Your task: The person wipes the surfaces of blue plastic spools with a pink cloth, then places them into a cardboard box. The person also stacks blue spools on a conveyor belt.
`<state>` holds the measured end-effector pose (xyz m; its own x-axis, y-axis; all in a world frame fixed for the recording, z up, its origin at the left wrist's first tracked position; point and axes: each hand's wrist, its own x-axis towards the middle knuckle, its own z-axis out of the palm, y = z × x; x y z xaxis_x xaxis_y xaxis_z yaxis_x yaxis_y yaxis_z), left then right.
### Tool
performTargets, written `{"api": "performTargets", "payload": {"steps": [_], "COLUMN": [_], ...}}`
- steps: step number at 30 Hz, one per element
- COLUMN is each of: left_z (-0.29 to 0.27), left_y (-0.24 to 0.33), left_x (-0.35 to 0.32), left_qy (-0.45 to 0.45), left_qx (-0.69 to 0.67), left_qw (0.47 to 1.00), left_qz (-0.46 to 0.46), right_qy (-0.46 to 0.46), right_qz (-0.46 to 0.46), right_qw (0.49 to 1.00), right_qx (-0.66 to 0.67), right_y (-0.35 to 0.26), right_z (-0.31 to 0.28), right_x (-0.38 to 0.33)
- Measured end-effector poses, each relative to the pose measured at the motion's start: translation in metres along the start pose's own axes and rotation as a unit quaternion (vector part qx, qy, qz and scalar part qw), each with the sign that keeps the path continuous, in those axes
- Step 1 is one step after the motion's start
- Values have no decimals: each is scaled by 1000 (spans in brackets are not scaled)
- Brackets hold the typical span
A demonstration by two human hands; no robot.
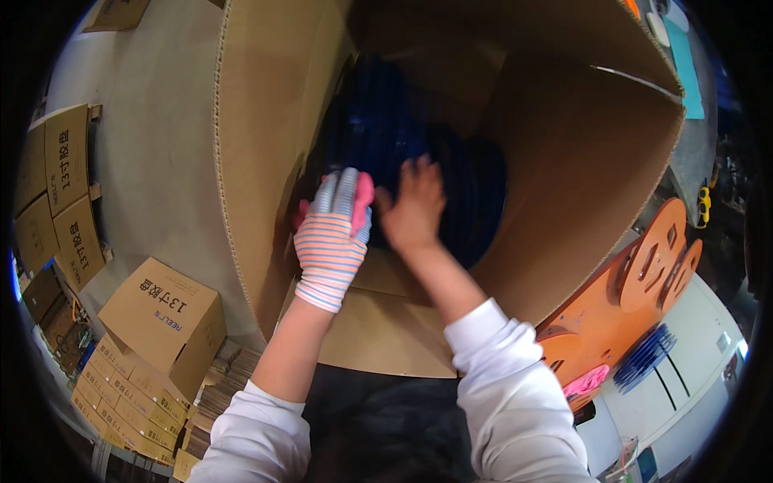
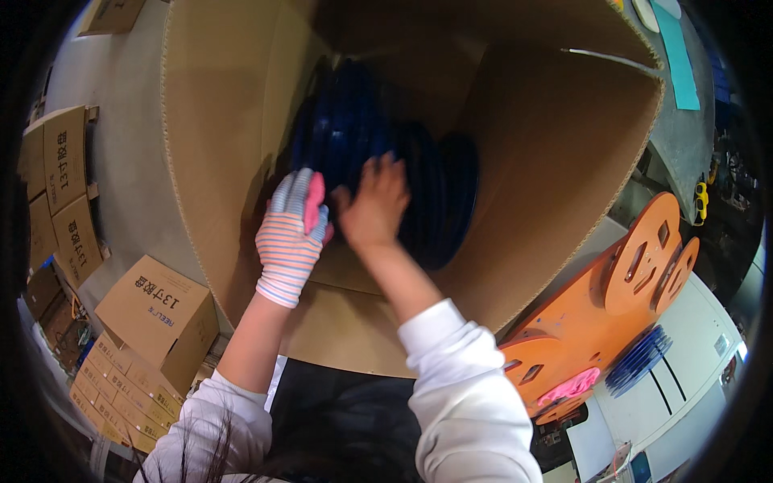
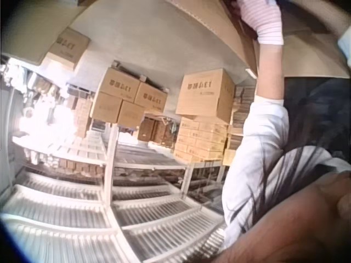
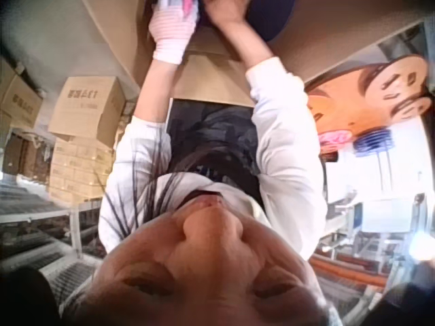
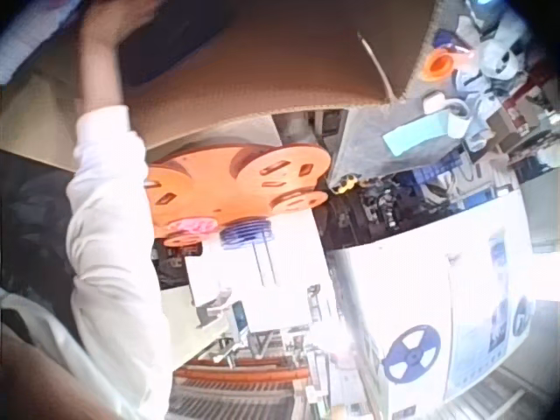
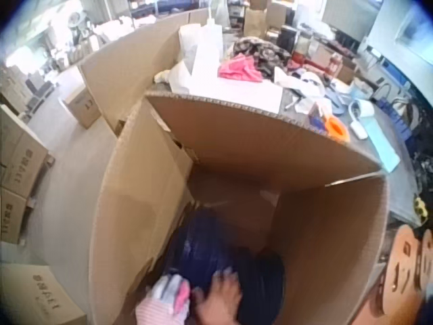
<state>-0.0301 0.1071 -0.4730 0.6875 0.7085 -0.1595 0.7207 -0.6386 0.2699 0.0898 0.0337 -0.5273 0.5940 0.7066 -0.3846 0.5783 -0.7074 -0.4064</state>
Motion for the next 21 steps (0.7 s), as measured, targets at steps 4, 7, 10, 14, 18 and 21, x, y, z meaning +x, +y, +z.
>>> {"api": "performTargets", "payload": {"steps": [4,7,10,14,18,21], "left_z": [-27,-15,-8,35,40,36], "left_y": [10,-16,1,-20,-22,-9], "left_x": [46,66,61,-2,-26,-25], "left_qy": [-141,-322,-383,-325,-406,-379], "left_qx": [13,51,65,58,48,6], "left_qw": [988,939,915,937,900,907], "left_qz": [-64,-111,-109,-112,-150,-183], "right_qy": [-114,135,38,-2,-10,-16], "right_qz": [-94,1,241,219,142,61], "right_qw": [975,990,937,893,878,918], "right_qx": [168,-49,250,392,458,392], "right_y": [-10,44,99,80,71,47], "right_z": [-15,-55,12,24,45,43], "right_x": [-43,-15,-23,-52,-70,-63]}}
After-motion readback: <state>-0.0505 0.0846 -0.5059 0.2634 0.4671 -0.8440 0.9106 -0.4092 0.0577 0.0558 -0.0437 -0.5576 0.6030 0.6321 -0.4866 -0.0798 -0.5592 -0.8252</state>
